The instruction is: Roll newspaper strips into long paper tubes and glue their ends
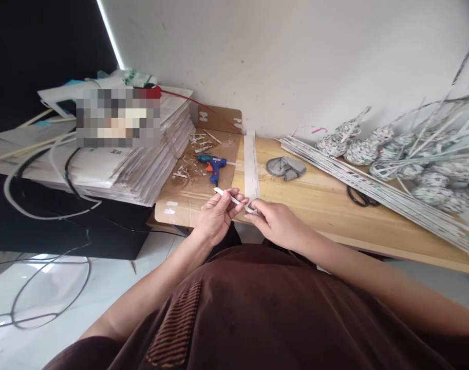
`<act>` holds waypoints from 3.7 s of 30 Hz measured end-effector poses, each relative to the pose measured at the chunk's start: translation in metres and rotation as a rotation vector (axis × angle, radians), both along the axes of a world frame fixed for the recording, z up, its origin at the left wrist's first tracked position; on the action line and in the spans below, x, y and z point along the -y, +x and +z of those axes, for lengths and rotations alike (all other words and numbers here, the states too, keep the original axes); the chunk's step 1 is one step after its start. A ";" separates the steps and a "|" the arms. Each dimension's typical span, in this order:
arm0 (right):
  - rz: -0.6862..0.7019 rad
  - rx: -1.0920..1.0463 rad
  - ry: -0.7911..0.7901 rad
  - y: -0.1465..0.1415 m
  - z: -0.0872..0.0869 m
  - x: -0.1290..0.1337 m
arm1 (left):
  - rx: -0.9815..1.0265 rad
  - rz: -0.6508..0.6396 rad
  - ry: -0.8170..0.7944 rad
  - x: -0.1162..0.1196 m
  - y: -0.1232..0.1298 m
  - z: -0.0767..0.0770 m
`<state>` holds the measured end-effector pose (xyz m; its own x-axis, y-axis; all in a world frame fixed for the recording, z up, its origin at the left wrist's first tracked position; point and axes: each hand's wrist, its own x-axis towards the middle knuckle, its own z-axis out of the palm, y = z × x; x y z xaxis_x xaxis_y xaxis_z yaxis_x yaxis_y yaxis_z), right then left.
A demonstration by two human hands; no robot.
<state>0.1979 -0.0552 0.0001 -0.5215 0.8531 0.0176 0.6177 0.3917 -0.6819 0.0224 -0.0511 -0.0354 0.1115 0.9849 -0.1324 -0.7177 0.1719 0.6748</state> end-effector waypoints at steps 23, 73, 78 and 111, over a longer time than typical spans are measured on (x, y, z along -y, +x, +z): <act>-0.002 0.018 0.005 -0.001 -0.006 -0.002 | 0.008 0.022 -0.034 0.002 0.003 -0.002; -0.048 -0.360 -0.676 -0.041 -0.007 -0.044 | 0.009 -0.054 -0.083 -0.043 -0.031 0.004; 0.085 -0.691 -1.142 -0.024 -0.012 -0.045 | 0.012 -0.073 -0.072 -0.037 -0.020 0.004; -0.166 -0.342 -0.268 -0.046 0.021 -0.077 | -0.082 0.068 0.011 -0.013 -0.010 0.007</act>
<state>0.1517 0.0216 0.0208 -0.3805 0.9223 -0.0678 0.3793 0.0887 -0.9210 0.0120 -0.0383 -0.0283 0.0341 0.9913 -0.1272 -0.6699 0.1171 0.7332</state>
